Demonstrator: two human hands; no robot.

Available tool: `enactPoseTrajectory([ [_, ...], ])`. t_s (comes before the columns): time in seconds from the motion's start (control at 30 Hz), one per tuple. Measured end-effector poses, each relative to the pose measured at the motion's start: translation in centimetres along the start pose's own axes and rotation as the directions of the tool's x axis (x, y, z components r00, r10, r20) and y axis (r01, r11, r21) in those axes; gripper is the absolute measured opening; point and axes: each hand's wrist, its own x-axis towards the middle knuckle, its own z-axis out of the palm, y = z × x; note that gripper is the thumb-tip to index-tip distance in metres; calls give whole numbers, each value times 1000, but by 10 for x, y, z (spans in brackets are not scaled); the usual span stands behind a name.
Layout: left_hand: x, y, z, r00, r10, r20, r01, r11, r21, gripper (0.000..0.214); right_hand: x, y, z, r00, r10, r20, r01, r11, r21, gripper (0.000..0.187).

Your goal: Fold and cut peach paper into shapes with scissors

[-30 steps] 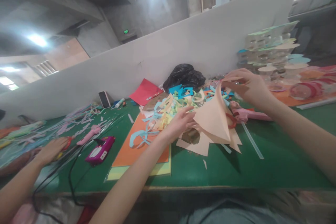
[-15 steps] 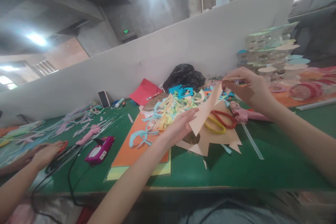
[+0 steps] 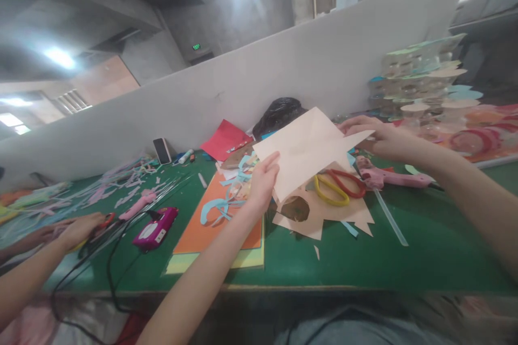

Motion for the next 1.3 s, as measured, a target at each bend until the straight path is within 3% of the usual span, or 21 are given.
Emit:
enactPoseTrajectory([
  [0.17, 0, 0, -1, 999, 38, 38, -37, 998, -48, 42, -2, -19, 0, 966, 251, -61, -247, 966, 71, 34],
  [0.3, -5, 0, -1, 995, 67, 67, -65, 998, -27, 35, -4, -26, -3, 962, 274, 6, -273, 958, 87, 35],
  [0.43, -9, 0, 1, 984, 121, 131, -118, 993, -31, 22, -4, -27, -1, 935, 346, -83, -341, 938, 63, 45],
  [0.6, -12, 0, 3, 936, 182, 301, -139, 977, -159, 44, -5, -22, 4, 885, 435, -166, -399, 892, 211, 40],
  [0.7, -18, 3, 1, 889, 230, 397, -203, 973, -109, 57, -5, -17, 5, 841, 508, -187, -452, 849, 272, 34],
  [0.77, -22, 4, 2, 880, 217, 422, -219, 975, -46, 62, -5, -14, 5, 822, 530, -209, -478, 841, 254, 33],
  [0.97, -20, -1, 1, 924, 230, 307, -284, 948, 143, 34, -4, -19, 6, 849, 491, -195, -447, 865, 229, 34],
  [1.03, -16, -5, -1, 934, 242, 263, -292, 941, 170, 33, -4, -24, 7, 861, 483, -161, -436, 862, 257, 32],
  [1.17, -12, -7, -1, 949, 262, 176, -286, 950, 128, 35, -4, -32, 7, 874, 463, -146, -413, 867, 278, 28],
  [1.3, -11, -2, 1, 939, 306, 155, -314, 949, 32, 38, -4, -31, 7, 886, 422, -193, -360, 888, 286, 30],
])
